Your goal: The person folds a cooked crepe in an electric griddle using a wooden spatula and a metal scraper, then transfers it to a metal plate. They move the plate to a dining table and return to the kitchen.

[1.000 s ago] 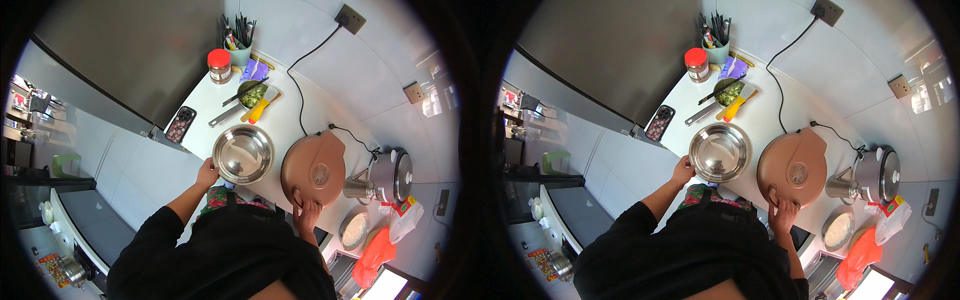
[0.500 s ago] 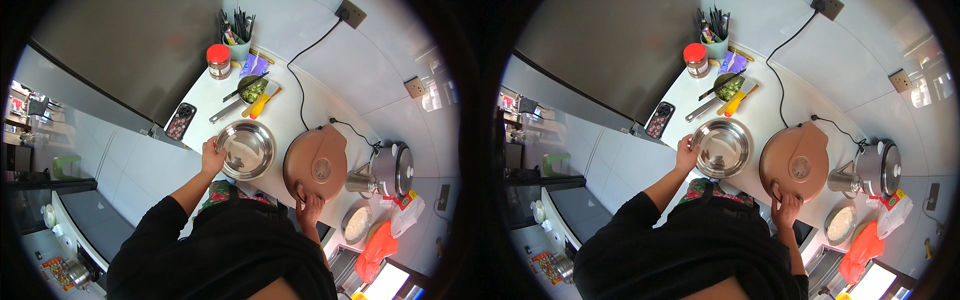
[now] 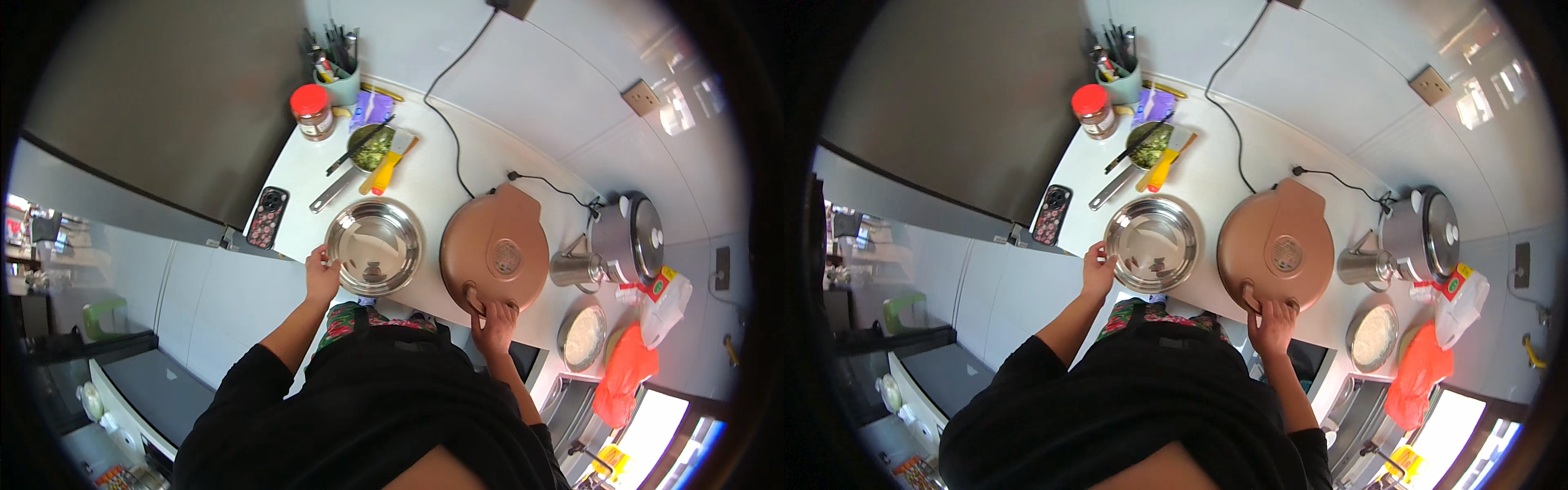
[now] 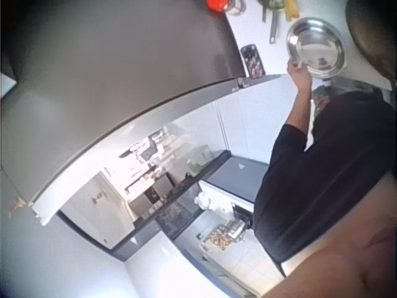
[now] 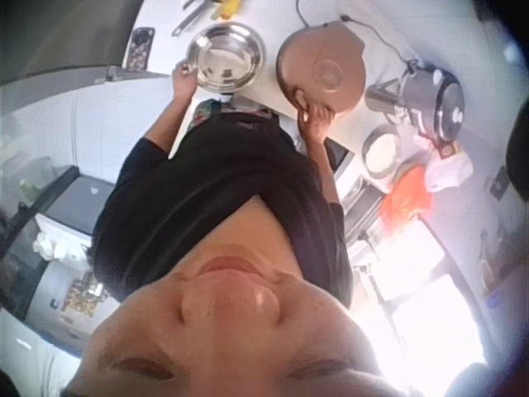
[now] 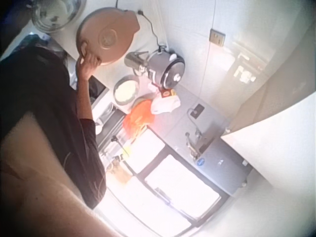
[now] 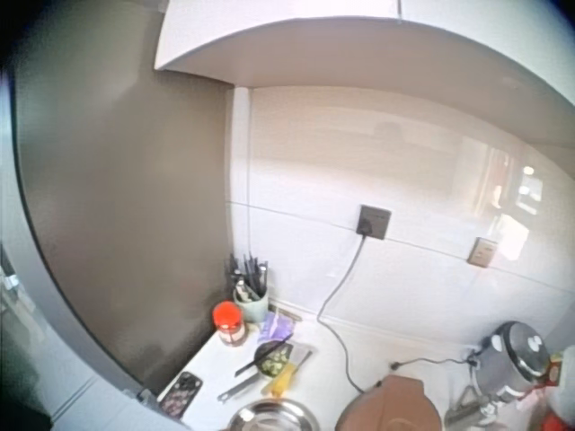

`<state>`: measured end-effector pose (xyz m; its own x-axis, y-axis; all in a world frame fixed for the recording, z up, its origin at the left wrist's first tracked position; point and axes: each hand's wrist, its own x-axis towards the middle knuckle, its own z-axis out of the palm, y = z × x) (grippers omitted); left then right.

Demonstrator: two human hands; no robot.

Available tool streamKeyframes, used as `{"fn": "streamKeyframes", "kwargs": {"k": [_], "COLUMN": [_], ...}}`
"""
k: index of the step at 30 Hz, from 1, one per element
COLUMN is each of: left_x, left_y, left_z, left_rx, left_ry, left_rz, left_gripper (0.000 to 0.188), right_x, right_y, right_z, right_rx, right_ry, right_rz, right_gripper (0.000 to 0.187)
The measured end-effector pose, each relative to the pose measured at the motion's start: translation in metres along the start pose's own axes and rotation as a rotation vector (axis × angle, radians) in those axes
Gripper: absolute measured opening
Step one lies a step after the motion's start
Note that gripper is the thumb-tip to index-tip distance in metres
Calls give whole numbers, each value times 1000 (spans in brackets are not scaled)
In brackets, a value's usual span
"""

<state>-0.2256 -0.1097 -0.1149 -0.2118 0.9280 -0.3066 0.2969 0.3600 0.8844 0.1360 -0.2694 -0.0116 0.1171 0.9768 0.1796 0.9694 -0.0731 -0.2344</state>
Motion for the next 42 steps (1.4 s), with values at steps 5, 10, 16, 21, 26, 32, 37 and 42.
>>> {"fn": "streamKeyframes", "kwargs": {"k": [5,10,16,21,26,32,37,42], "left_x": [0,1,2,-3,-6,-12,-15,-12], "left_y": [1,-3,0,2,1,8,15,6], "left_z": [-5,-1,-2,-5,-7,-10,-16,-18], "left_rx": [18,-47,-45,-105,-83,-19,-19,9], "left_ry": [-39,-62,-44,-29,-9,21,25,27], "left_rz": [-34,-23,25,-9,-26,-6,-7,17], "left_gripper": [47,45,45,43,41,41,42,43], "right_x": [0,1,1,-2,-1,-1,-3,-5], "right_y": [-1,-3,-5,-1,0,-1,-2,1], "right_z": [0,-3,0,2,5,6,8,11], "right_rx": [-8,-15,10,-15,-31,-50,-13,-35], "right_ry": [31,59,90,89,116,113,131,109], "right_rz": [11,-9,-4,-22,-57,-55,-38,-37], "right_gripper": [24,26,26,26,27,27,26,27]}}
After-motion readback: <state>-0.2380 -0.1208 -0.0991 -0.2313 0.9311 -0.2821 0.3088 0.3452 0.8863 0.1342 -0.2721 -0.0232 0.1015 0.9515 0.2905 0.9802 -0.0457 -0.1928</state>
